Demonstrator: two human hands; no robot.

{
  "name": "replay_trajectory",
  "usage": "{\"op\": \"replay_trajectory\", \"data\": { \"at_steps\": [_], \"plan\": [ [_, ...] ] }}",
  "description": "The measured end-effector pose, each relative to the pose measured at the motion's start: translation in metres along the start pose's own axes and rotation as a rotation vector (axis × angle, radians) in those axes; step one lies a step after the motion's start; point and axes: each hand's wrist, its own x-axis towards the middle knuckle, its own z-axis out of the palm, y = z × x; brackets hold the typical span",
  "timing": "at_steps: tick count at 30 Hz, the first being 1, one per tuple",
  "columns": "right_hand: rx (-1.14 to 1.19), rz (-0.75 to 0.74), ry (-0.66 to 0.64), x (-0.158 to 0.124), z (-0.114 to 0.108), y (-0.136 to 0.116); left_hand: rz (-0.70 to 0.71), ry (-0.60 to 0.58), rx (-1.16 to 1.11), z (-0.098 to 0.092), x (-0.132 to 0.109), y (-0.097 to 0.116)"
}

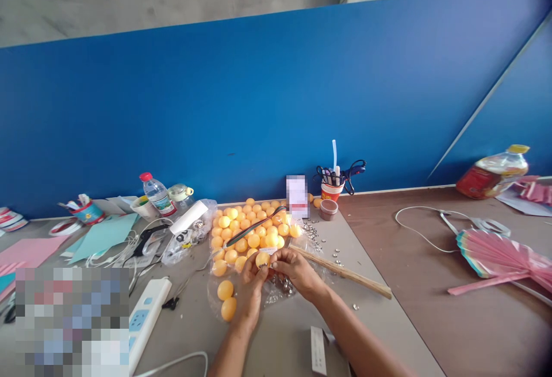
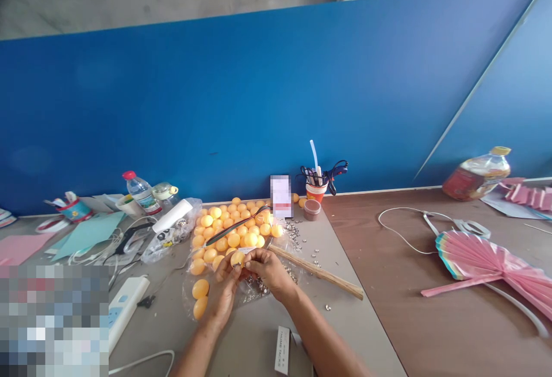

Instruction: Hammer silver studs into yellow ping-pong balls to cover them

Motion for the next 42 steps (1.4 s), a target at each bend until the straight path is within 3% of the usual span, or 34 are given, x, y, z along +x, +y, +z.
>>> {"op": "replay_trajectory", "data": {
  "at_steps": [10, 31, 42],
  "plan": [
    [0.013, 0.008, 0.02, 0.0, 0.001, 0.003, -0.006, -0.014, 0.024, 0.004, -0.002, 0.006],
    [-0.009, 0.047, -0.011, -0.004, 0.004, -0.006, 0.004, -0.038, 0.105, -0.003, 0.001, -0.002],
    [-0.017, 0.042, -0.01, 0.0, -0.001, 0.007, 0.054, -0.043, 0.145, -0.011, 0.004, -0.011]
  ]
}}
